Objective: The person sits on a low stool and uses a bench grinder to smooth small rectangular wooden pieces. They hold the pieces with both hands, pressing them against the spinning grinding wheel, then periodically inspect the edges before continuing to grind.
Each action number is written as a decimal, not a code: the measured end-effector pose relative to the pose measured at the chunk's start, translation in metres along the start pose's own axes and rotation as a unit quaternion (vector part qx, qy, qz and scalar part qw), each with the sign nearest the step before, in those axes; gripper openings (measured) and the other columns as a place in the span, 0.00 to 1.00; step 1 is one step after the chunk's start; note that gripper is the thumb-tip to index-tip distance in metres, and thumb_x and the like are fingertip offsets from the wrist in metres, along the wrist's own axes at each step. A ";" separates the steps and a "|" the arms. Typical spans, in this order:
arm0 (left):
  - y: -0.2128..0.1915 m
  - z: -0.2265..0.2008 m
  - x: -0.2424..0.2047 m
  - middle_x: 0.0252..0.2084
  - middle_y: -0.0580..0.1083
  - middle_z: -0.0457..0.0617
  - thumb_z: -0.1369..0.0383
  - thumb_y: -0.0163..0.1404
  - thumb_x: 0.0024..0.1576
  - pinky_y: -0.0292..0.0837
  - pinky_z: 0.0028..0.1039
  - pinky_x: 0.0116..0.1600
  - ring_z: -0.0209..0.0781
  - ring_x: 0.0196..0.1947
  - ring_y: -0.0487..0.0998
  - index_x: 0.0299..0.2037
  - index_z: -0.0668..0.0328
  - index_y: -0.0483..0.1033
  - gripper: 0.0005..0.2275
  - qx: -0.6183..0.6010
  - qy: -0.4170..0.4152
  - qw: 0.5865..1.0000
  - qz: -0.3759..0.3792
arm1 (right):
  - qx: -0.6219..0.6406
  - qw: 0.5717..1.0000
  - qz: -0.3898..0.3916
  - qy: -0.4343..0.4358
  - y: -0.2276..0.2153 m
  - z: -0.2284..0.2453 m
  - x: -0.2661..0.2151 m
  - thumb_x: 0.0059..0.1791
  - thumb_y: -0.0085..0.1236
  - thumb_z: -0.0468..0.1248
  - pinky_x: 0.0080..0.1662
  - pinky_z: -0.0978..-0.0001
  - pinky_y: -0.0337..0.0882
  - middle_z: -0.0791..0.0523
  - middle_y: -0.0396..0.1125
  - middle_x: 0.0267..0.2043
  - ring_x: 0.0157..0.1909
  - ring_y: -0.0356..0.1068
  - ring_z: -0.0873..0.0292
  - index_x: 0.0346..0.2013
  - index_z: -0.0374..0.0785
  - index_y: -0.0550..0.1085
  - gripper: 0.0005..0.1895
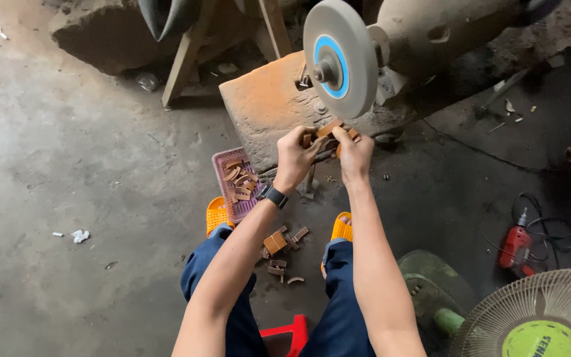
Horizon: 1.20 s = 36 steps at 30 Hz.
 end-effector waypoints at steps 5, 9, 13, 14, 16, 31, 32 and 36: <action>0.028 0.019 0.007 0.11 0.67 0.49 0.68 0.60 0.42 0.59 0.18 0.16 0.28 0.13 0.66 0.24 0.64 0.74 0.09 -0.139 -0.137 0.980 -0.024 | -0.054 0.996 0.018 -0.064 0.004 0.073 -0.016 0.37 0.53 0.28 0.25 0.73 0.64 0.59 0.63 0.21 0.26 0.61 0.68 0.23 0.35 0.74 0.03; 0.056 0.072 0.003 0.13 0.69 0.52 0.72 0.60 0.41 0.59 0.17 0.12 0.29 0.09 0.66 0.24 0.66 0.75 0.07 -0.265 -0.212 0.939 -0.047 | -0.037 0.996 0.026 -0.071 0.000 0.048 0.006 0.37 0.48 0.26 0.20 0.74 0.61 0.62 0.51 0.16 0.18 0.55 0.71 0.20 0.35 0.71 0.04; 0.036 0.055 0.003 0.13 0.69 0.48 0.73 0.60 0.40 0.60 0.13 0.14 0.25 0.10 0.66 0.23 0.66 0.74 0.07 -0.251 -0.200 0.945 -0.058 | -0.031 0.996 0.024 -0.080 0.002 0.034 0.001 0.36 0.47 0.26 0.23 0.75 0.60 0.65 0.56 0.20 0.22 0.54 0.70 0.21 0.34 0.72 0.05; 0.030 0.055 0.003 0.12 0.68 0.47 0.73 0.61 0.40 0.59 0.13 0.14 0.25 0.11 0.65 0.22 0.65 0.74 0.07 -0.244 -0.194 0.948 -0.062 | -0.044 0.994 0.031 -0.096 0.000 0.023 0.002 0.36 0.47 0.27 0.26 0.73 0.62 0.63 0.57 0.21 0.26 0.56 0.69 0.23 0.34 0.73 0.06; 0.020 0.052 0.001 0.12 0.68 0.47 0.73 0.61 0.40 0.58 0.13 0.14 0.24 0.11 0.64 0.21 0.65 0.73 0.07 -0.237 -0.188 0.951 -0.067 | -0.056 0.991 0.039 -0.112 0.004 0.027 -0.006 0.36 0.48 0.28 0.29 0.72 0.64 0.61 0.58 0.22 0.29 0.57 0.67 0.24 0.33 0.75 0.07; 0.025 0.065 0.007 0.13 0.70 0.49 0.72 0.61 0.40 0.62 0.15 0.14 0.27 0.10 0.67 0.24 0.66 0.74 0.08 -0.264 -0.181 0.944 -0.077 | -0.069 0.988 -0.017 -0.139 0.016 0.068 -0.018 0.34 0.50 0.28 0.21 0.77 0.50 0.67 0.49 0.16 0.18 0.49 0.69 0.11 0.39 0.64 0.08; 0.021 0.070 0.006 0.13 0.69 0.48 0.72 0.61 0.40 0.61 0.14 0.15 0.26 0.12 0.66 0.23 0.64 0.74 0.08 -0.236 -0.177 0.953 -0.068 | -0.078 0.987 0.002 -0.140 0.023 0.079 -0.028 0.35 0.50 0.29 0.24 0.76 0.56 0.63 0.57 0.18 0.22 0.53 0.69 0.15 0.38 0.70 0.04; 0.012 0.075 -0.002 0.14 0.70 0.48 0.70 0.62 0.41 0.61 0.14 0.17 0.26 0.14 0.66 0.23 0.65 0.73 0.09 -0.185 -0.180 0.965 -0.051 | -0.107 0.986 0.038 -0.126 0.031 0.081 -0.040 0.35 0.51 0.30 0.32 0.73 0.65 0.58 0.65 0.23 0.30 0.59 0.68 0.26 0.36 0.77 0.09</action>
Point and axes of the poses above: each hand's wrist, its own x-axis towards the middle knuckle, its own y-axis out of the palm, z = x × y, the point moved 10 cm from there along x, towards the middle knuckle
